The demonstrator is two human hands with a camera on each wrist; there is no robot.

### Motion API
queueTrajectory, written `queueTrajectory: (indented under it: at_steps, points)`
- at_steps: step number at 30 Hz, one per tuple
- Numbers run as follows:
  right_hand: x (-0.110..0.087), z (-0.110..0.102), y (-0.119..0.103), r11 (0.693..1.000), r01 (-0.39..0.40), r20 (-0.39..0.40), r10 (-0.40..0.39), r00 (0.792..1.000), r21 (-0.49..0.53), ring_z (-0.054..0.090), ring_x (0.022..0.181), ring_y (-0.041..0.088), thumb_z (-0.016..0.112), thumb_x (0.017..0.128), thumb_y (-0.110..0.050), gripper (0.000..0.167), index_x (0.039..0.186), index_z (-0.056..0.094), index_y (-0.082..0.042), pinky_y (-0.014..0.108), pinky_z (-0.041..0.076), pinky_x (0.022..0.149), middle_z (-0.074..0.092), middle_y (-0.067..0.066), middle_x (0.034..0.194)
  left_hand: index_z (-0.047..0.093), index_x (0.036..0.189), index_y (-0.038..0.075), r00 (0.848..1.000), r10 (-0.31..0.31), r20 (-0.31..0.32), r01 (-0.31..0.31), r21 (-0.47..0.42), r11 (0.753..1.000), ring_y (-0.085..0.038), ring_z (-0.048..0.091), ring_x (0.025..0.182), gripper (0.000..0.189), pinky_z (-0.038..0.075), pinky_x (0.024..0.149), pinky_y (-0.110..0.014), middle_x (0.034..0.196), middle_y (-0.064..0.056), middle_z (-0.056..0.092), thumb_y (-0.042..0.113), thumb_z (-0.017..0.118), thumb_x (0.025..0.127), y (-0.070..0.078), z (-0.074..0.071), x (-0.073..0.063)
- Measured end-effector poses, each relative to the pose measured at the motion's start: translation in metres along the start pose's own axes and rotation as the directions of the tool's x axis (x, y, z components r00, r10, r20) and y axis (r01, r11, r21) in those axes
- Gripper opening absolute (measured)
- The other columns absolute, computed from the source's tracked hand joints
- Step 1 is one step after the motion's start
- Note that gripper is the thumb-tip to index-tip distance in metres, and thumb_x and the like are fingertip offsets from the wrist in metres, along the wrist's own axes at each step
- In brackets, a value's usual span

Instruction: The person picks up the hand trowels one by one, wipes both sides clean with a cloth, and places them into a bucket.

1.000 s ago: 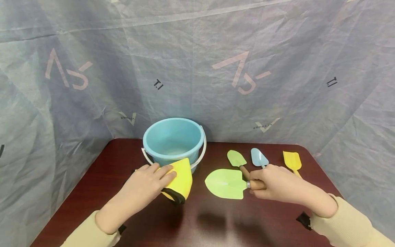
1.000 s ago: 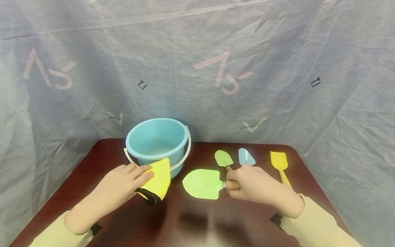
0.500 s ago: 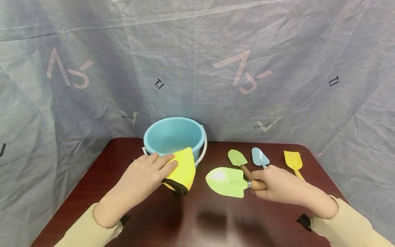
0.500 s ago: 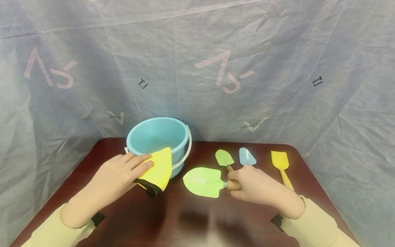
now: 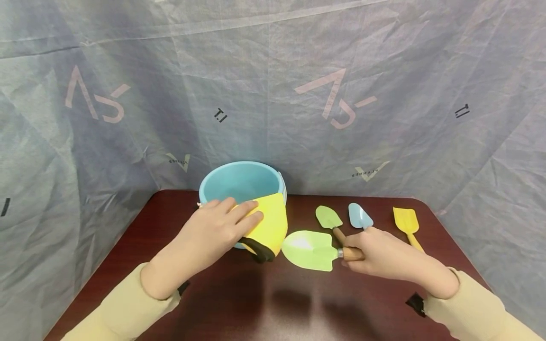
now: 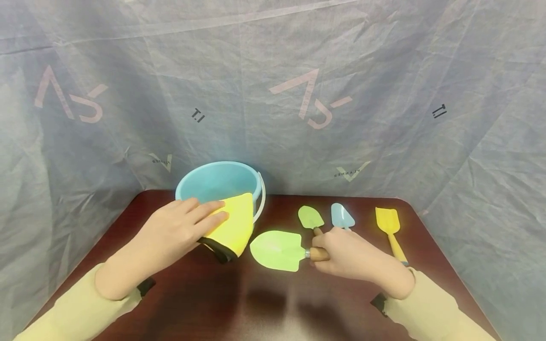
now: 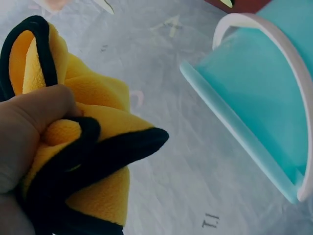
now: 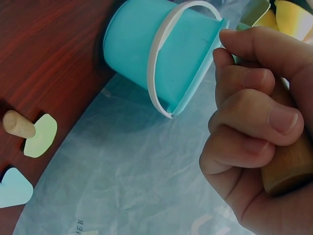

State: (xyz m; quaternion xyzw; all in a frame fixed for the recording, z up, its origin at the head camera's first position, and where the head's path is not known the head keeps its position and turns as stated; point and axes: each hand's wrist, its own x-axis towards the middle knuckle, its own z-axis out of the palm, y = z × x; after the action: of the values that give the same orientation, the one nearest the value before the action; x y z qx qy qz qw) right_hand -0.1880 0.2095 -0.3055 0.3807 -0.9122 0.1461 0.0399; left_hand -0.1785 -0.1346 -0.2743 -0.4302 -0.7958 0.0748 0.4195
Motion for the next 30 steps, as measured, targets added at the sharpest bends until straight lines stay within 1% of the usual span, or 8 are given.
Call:
queueTrajectory:
  at_steps: [2,7,12,15,21,26,30]
  points:
    - [0.002,0.001,-0.001,1.000,-0.005,0.008,0.005,1.000,-0.002,0.018,0.052,-0.005,0.069,0.079,-0.017,0.042,0.061,0.031,-0.021,0.015,0.024,0.045,0.015,-0.018,0.059,0.061,0.105,0.011,1.000,0.025,-0.004,-0.025,0.008,1.000,-0.021,0.053,0.069,0.036,0.034,0.051,-0.025,0.108,-0.002,0.065,-0.005,0.066,0.073,0.003,0.003,0.005]
    - [0.006,0.003,-0.002,1.000,-0.014,0.018,0.014,1.000,-0.011,0.017,0.052,-0.003,0.070,0.079,-0.021,0.042,0.060,0.033,-0.021,0.016,0.025,0.045,0.014,-0.017,0.058,0.061,0.103,0.012,0.997,0.077,-0.005,-0.077,0.023,0.997,-0.020,0.054,0.072,0.030,0.034,0.052,-0.025,0.110,-0.001,0.063,-0.004,0.059,0.078,0.011,0.009,0.016]
    - [0.010,0.005,-0.004,1.000,-0.014,0.024,0.014,1.000,-0.020,0.017,0.052,-0.003,0.071,0.079,-0.023,0.039,0.060,0.037,-0.022,0.017,0.026,0.045,0.015,-0.016,0.057,0.061,0.102,0.014,0.993,0.114,-0.016,-0.114,0.029,0.993,-0.019,0.052,0.070,0.030,0.033,0.053,-0.024,0.110,-0.001,0.063,-0.003,0.060,0.077,0.017,0.012,0.025]
    - [0.012,0.005,-0.005,1.000,-0.009,0.020,0.009,1.000,-0.024,0.016,0.052,-0.003,0.071,0.078,-0.022,0.041,0.060,0.034,-0.022,0.016,0.024,0.045,0.013,-0.016,0.058,0.062,0.103,0.015,0.991,0.131,-0.012,-0.130,0.027,0.991,-0.018,0.053,0.070,0.031,0.033,0.052,-0.024,0.110,0.000,0.063,-0.002,0.062,0.077,0.019,0.013,0.029]
    - [0.014,0.006,-0.006,0.999,0.011,0.013,-0.010,1.000,-0.033,0.014,0.053,-0.003,0.070,0.077,-0.019,0.041,0.060,0.033,-0.021,0.016,0.022,0.045,0.013,-0.016,0.060,0.061,0.104,0.015,0.989,0.146,0.021,-0.146,0.005,0.989,-0.019,0.055,0.075,0.031,0.036,0.054,-0.025,0.107,0.000,0.063,0.001,0.064,0.076,0.025,0.017,0.033]
    - [0.019,0.009,-0.006,0.998,0.016,0.003,-0.016,1.000,-0.053,0.014,0.054,-0.002,0.069,0.077,-0.018,0.040,0.059,0.033,-0.022,0.015,0.020,0.045,0.014,-0.016,0.060,0.061,0.100,0.015,0.986,0.161,0.051,-0.161,-0.001,0.987,-0.018,0.052,0.072,0.026,0.037,0.054,-0.024,0.098,0.002,0.061,0.002,0.062,0.078,0.032,0.021,0.038]
    - [0.022,0.011,-0.007,0.998,0.014,0.006,-0.014,1.000,-0.059,0.014,0.054,-0.003,0.068,0.076,-0.018,0.038,0.060,0.034,-0.022,0.015,0.020,0.045,0.017,-0.015,0.061,0.063,0.100,0.016,0.982,0.173,0.079,-0.174,-0.002,0.985,-0.018,0.052,0.071,0.025,0.040,0.056,-0.024,0.094,0.003,0.060,0.005,0.065,0.078,0.038,0.023,0.041]
